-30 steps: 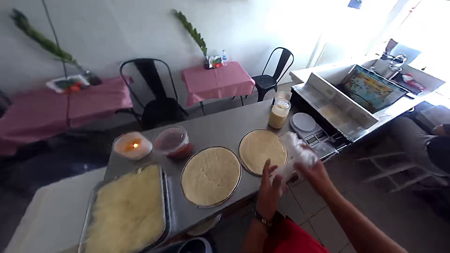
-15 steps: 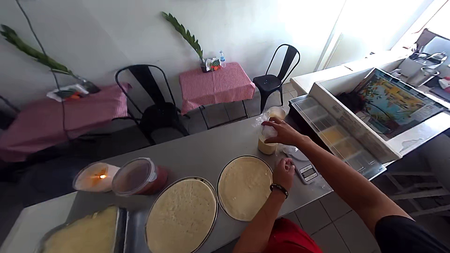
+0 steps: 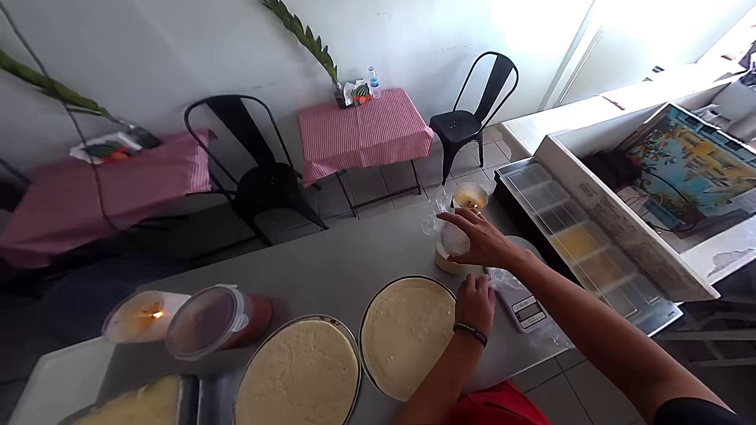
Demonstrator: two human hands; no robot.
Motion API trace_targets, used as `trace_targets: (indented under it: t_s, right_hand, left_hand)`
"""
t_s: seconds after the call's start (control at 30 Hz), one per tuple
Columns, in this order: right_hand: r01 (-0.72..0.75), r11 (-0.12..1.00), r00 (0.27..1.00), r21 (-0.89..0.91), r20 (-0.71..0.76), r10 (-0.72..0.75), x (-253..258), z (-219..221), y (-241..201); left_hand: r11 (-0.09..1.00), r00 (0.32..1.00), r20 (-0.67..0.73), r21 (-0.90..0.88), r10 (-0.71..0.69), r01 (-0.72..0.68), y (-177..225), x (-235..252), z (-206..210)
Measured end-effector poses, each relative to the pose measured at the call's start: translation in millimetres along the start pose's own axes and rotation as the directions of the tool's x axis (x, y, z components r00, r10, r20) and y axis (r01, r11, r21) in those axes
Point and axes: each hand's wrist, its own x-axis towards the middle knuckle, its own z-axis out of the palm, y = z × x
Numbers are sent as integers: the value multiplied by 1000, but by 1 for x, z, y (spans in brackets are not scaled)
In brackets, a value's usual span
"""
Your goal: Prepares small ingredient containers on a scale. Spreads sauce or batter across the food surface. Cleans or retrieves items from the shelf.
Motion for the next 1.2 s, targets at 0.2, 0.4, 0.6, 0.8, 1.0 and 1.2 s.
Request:
trace_targets:
  t_s: [0.2,0.4,0.6,0.8,1.0,1.2]
  right_hand:
    - [-135,598,911,790,-138,388,-46,-56,-4]
    - [-43,527,917,849,-176,357,-97,-55,-32]
    - [-23,262,922,965,-81,379,-85,-27,-46]
    - [23,-254,692,967,168,703,-65,-28,-15]
    - [93,-64,734,994,-25,678,-80,-10,9]
    - [78,951,997,300,-7,-79,-71,-41,-7]
  left_hand:
    - [989,968,-250,-141,12,-49,-10,-26,-93]
    - [897,948,-258,-439,-188,58,5,15,-141]
    - [818,956,-285,-564,-66,-112,30,40,-126]
    - [689,905,-257,-723,-338,52,-7,71,-125]
    - [819,912,-290,-568,-291,80,-29,70,-113]
    - [918,874,-474,-293,103,-267,-30,70,-102]
